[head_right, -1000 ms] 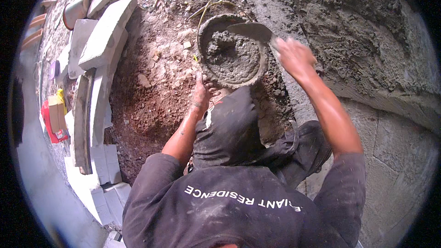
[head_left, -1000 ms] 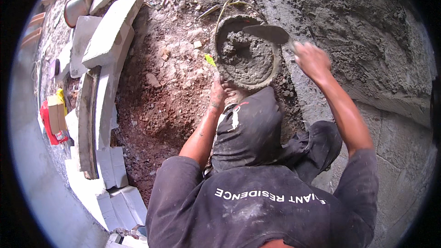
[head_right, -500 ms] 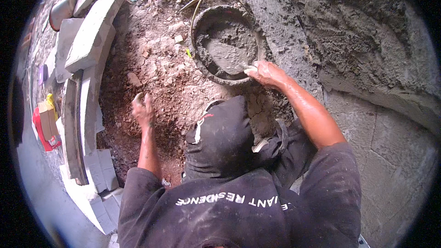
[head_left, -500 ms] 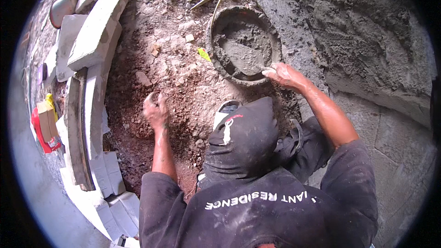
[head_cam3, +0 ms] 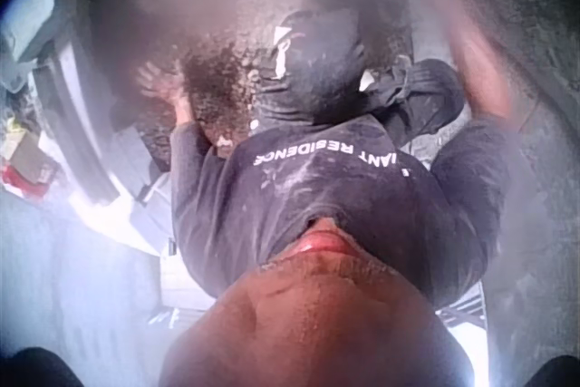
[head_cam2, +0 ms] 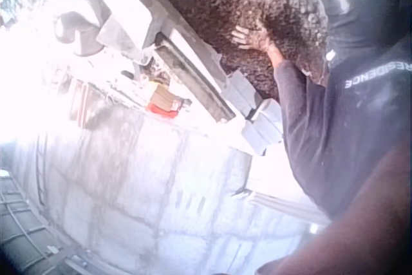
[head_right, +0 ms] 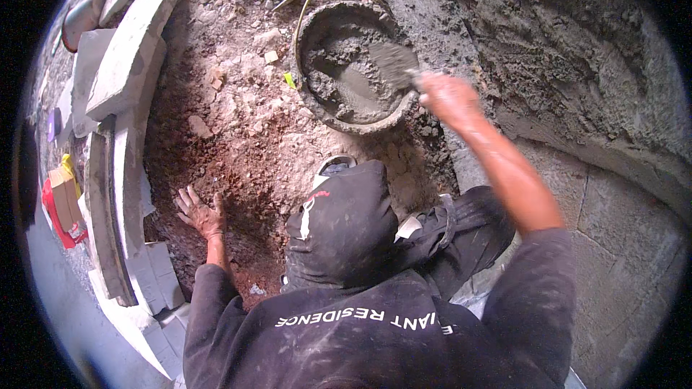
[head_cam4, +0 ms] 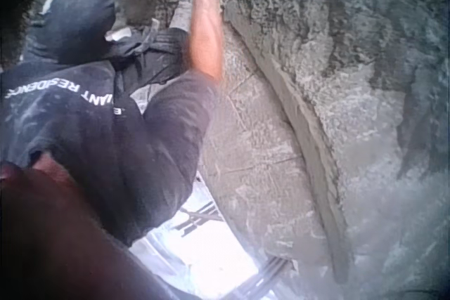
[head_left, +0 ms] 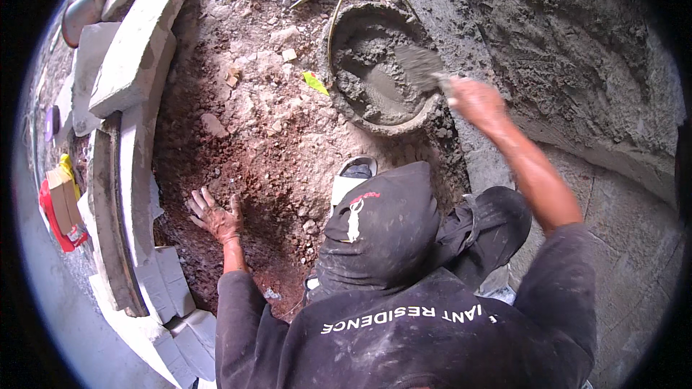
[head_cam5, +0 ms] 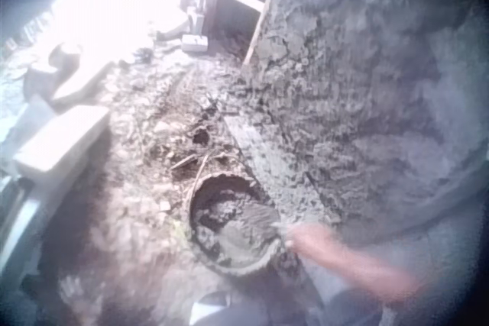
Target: The person scoops wet cement from a bucket with a trowel and applies it to a rough concrete wall, smoothing the surface. The person then uses a long straightedge to level the applied cement across the wall.
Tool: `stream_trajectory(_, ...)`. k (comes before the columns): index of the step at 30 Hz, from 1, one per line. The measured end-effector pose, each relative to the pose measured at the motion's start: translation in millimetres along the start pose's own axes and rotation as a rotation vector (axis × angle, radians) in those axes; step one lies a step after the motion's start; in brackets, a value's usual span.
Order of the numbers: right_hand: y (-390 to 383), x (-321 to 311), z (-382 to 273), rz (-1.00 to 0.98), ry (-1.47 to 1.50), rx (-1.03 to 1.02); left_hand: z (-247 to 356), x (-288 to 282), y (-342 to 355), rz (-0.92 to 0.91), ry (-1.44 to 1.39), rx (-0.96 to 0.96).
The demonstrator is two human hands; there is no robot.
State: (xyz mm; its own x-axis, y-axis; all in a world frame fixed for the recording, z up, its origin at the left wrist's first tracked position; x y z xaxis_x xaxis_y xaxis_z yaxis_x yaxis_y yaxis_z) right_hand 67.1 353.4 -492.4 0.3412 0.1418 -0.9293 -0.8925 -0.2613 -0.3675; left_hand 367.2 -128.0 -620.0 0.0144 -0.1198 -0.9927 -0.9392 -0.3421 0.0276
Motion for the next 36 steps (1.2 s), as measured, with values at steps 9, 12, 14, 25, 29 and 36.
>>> stream_trajectory(9,-17.8,43.3,-45.7,-0.206,0.611,0.122,-7.0,1.5,-0.9,-0.080,0.061,-0.024)
stream_trajectory(12,-38.7,25.3,-31.9,-0.156,0.530,0.106,-3.5,-4.6,8.7,-0.066,0.082,0.020)
stream_trajectory(14,-45.6,22.0,-7.5,-0.145,0.473,0.202,0.3,-14.5,8.6,0.106,0.050,0.125)
stream_trajectory(25,-169.0,-39.5,123.9,-0.002,0.216,0.273,0.5,3.1,5.8,-0.340,0.224,-0.060)
stream_trajectory(29,-211.0,-136.7,119.4,-0.011,0.260,0.117,-9.4,-8.1,2.2,-0.404,0.212,-0.090)
stream_trajectory(36,-259.8,-153.8,244.2,-0.051,0.904,0.501,-13.0,19.3,30.1,-0.613,0.026,-0.128)
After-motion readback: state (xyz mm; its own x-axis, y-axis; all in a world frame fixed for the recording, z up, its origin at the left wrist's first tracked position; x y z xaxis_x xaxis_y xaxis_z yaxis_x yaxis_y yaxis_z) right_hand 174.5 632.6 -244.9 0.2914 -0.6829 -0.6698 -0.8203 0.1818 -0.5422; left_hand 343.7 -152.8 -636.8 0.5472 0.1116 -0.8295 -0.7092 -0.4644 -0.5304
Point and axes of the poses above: each hand's wrist, its own y-axis towards the middle knuckle, its own x-axis out of the palm, z = x × y, the point moved 7 cm from there along y, towards the middle knuckle, and after that the axes turned 10 degrees about x, right-handed, at the moved point
